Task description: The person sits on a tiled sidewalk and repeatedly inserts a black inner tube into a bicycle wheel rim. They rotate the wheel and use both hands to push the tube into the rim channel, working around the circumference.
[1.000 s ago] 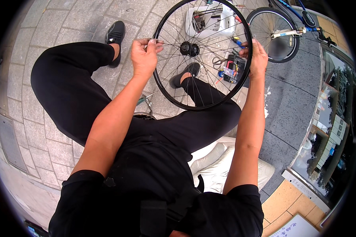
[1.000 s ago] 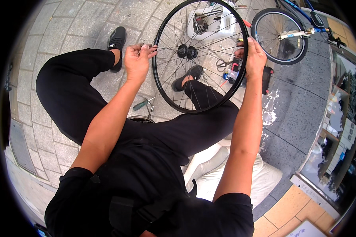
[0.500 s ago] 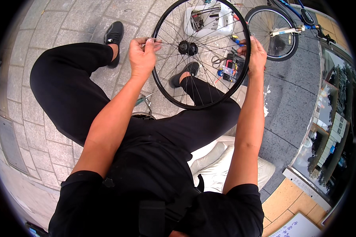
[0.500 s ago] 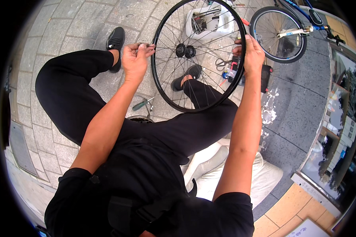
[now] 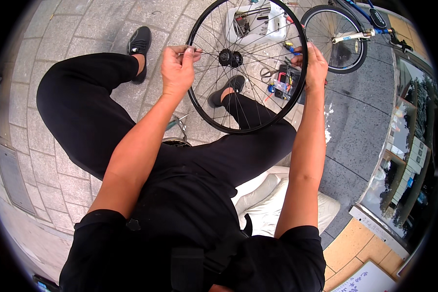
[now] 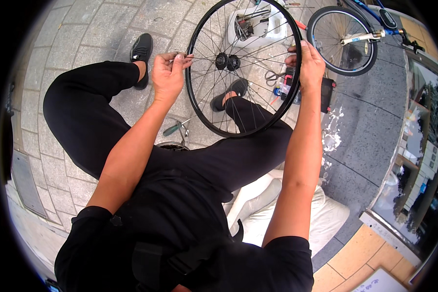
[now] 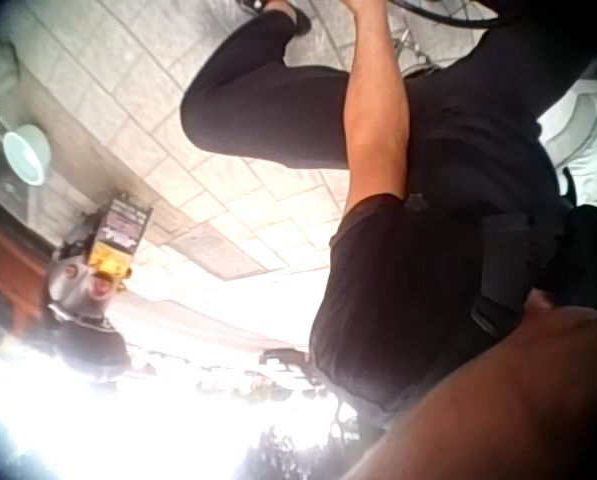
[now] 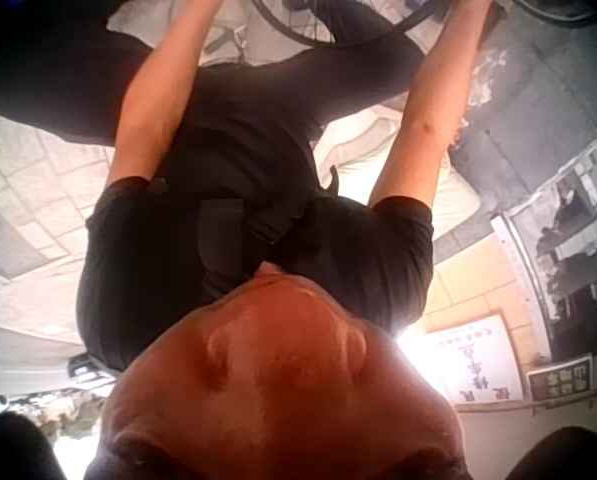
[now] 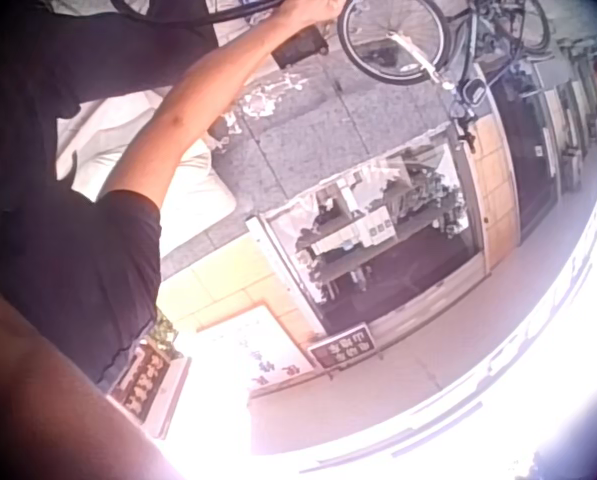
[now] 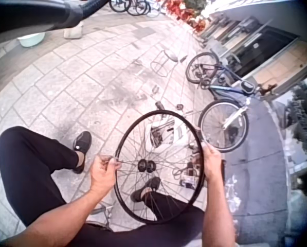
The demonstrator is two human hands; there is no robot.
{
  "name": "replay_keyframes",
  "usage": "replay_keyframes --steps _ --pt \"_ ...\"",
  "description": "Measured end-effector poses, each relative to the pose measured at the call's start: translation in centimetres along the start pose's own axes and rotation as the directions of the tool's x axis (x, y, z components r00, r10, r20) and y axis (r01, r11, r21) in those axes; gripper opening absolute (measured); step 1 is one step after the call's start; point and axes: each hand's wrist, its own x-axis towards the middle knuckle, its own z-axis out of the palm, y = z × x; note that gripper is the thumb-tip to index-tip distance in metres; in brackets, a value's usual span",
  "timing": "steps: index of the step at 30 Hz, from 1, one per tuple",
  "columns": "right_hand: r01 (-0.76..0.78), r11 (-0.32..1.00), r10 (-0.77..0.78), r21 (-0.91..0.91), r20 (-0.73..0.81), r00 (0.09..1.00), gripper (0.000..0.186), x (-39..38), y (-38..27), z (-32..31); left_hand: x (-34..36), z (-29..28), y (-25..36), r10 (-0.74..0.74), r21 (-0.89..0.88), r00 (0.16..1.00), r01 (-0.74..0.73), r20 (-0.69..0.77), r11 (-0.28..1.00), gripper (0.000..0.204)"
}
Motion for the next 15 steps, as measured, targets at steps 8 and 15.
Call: replay_keyframes --steps 8,15 --pt "-0.005 1.0 0.005 0.01 0.007 1.0 0.035 0.05 -0.06 0.0 -0.56 0.06 0.07 -0.02 -0.028 1.0 0.02 -0.015 0.999 0.017" --pt "0.0 0.999 -0.001 0.036 0.01 1.0 0.031 0.13 0.2 -0.11 -0.97 -0.04 -0.2 -0.005 0.0 1.0 0.005 -0.004 1.0 0.018"
